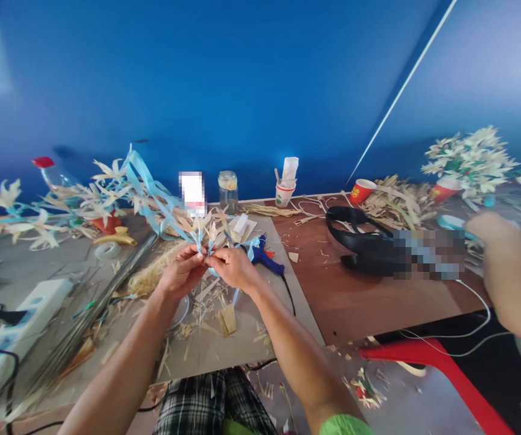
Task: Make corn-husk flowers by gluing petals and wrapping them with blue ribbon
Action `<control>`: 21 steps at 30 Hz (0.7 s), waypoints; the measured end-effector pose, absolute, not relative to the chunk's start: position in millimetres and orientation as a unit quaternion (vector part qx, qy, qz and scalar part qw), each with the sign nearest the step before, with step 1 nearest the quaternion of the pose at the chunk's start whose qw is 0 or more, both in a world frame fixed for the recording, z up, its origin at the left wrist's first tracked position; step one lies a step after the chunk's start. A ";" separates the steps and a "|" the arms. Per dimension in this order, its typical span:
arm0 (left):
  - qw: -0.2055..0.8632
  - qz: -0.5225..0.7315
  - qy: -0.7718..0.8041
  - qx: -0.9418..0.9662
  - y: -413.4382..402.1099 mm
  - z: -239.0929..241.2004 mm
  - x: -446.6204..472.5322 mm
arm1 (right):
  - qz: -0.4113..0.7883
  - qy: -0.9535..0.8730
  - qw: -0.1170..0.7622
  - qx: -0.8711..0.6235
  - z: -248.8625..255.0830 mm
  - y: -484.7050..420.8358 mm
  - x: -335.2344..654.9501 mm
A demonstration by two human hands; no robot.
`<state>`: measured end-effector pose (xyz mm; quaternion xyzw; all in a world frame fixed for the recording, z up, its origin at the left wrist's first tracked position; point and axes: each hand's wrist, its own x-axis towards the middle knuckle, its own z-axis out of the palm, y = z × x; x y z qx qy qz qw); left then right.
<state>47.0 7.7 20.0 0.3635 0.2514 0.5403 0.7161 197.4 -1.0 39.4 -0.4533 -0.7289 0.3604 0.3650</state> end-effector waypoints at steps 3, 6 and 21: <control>0.723 0.544 0.240 0.352 7.3 19.7 46.5 | 0.403 -0.708 0.371 -0.445 38.1 -0.3 195.5; 0.724 0.548 0.243 0.341 7.1 19.3 45.6 | 0.427 -0.697 0.376 -0.437 36.4 0.2 194.7; 0.724 0.556 0.239 0.332 8.5 25.0 40.6 | 0.506 -0.627 0.436 -0.400 31.5 -3.8 184.3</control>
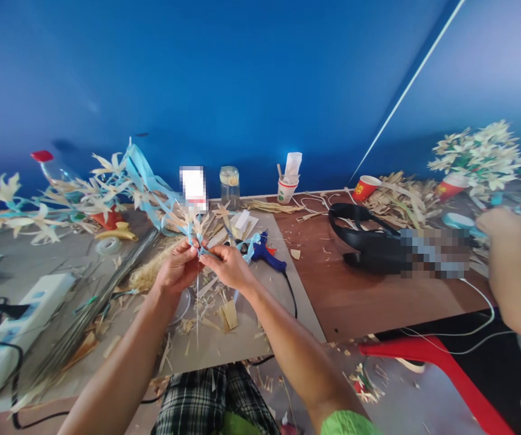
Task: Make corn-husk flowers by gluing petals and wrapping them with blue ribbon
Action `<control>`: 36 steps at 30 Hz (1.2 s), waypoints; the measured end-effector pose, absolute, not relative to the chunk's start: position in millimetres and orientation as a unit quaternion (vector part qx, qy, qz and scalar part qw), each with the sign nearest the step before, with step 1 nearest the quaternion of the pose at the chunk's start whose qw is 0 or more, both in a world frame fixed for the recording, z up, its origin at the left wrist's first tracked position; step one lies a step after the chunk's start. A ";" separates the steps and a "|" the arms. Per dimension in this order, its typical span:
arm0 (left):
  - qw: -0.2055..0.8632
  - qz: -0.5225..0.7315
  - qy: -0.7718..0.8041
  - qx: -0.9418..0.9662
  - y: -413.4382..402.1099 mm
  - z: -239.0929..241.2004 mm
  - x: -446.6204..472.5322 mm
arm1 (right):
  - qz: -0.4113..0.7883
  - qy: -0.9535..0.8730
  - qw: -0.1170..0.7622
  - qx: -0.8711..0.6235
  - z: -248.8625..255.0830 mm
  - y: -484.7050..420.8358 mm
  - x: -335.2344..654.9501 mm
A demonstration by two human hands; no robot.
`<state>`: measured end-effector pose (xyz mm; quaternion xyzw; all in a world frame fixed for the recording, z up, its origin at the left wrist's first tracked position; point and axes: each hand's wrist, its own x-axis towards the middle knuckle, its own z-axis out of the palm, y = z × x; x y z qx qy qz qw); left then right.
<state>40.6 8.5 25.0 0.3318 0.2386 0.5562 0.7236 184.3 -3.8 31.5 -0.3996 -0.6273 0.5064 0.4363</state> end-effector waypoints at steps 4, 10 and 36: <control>0.714 0.567 0.244 0.331 10.4 22.7 38.5 | 0.589 -0.554 0.452 -0.377 30.0 -4.7 181.8; 0.706 0.579 0.242 0.328 11.2 22.1 39.8 | 0.591 -0.493 0.507 -0.388 25.9 -4.2 175.4; 0.650 0.623 0.280 0.334 11.9 22.6 48.0 | 0.594 -0.506 0.518 -0.352 15.7 1.8 174.4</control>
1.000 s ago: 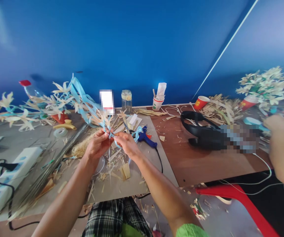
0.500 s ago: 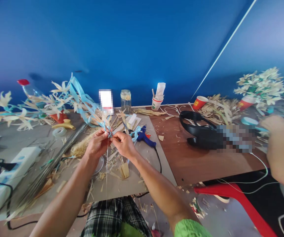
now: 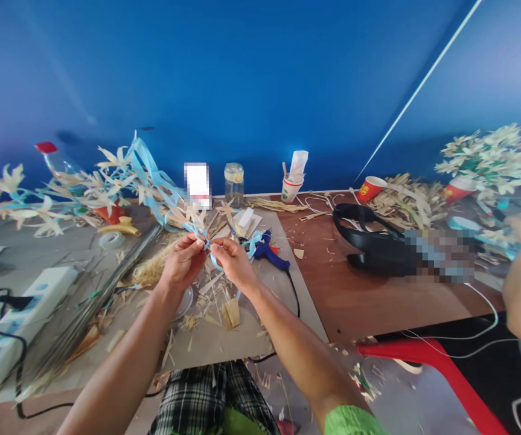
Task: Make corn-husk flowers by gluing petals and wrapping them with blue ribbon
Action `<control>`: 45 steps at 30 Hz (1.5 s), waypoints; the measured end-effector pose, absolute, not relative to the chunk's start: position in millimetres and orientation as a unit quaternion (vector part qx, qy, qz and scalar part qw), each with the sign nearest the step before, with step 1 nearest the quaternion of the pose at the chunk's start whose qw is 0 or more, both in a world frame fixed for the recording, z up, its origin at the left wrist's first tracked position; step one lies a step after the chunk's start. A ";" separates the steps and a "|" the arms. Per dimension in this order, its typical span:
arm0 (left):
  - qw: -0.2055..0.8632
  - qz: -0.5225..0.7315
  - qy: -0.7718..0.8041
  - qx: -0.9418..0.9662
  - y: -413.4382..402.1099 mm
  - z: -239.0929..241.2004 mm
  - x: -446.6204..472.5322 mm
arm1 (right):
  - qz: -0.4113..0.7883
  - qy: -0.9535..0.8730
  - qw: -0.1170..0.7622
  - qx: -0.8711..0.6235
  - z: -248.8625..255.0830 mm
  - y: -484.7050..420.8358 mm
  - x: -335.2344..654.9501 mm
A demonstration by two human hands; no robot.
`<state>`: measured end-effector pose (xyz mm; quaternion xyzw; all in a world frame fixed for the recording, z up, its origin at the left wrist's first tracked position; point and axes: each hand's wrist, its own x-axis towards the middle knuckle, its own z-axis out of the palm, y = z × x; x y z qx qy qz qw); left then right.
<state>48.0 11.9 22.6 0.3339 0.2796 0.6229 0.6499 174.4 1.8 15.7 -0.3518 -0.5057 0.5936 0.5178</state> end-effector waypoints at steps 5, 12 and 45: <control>0.644 0.611 0.291 0.357 12.3 16.2 52.2 | 0.600 -0.456 0.532 -0.387 15.1 2.7 172.4; 0.657 0.609 0.274 0.350 8.4 15.2 59.7 | 0.605 -0.378 0.577 -0.397 15.1 5.7 169.6; 0.754 0.495 0.343 0.261 6.5 23.5 50.6 | 0.577 -0.393 0.586 -0.411 3.2 18.1 178.1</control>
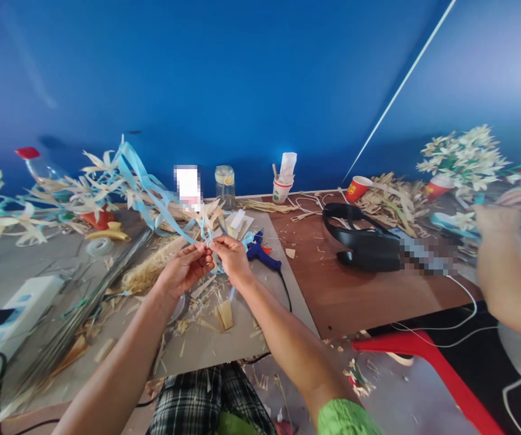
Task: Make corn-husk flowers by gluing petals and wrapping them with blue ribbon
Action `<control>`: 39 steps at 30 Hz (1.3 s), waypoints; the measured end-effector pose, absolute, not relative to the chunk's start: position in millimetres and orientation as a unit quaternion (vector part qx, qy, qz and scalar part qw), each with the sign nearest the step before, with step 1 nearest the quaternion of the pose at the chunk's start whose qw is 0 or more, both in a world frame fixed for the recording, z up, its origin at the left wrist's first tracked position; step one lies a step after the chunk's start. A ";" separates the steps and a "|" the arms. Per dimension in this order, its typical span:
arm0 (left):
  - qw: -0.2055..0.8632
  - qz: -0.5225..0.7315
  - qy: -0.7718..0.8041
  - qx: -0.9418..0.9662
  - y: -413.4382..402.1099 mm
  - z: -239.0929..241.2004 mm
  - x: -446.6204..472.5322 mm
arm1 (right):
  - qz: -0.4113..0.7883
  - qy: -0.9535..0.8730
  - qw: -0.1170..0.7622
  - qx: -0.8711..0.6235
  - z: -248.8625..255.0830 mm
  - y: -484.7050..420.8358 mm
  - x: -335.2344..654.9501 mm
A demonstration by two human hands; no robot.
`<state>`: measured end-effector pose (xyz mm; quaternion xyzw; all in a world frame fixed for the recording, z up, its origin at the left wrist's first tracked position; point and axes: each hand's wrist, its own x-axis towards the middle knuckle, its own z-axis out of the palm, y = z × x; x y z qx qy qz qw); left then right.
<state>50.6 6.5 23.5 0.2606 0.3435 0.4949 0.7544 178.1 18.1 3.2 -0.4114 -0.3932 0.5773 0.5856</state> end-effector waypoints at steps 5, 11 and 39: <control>0.758 0.494 0.328 0.270 8.0 20.6 51.0 | 0.568 -0.435 0.556 -0.423 6.8 18.8 182.8; 0.755 0.498 0.315 0.288 9.1 20.3 53.1 | 0.520 -0.492 0.547 -0.435 10.4 22.5 191.3; 0.598 0.566 0.395 0.408 5.2 15.1 63.7 | 0.492 -0.594 0.472 -0.427 20.8 17.6 197.8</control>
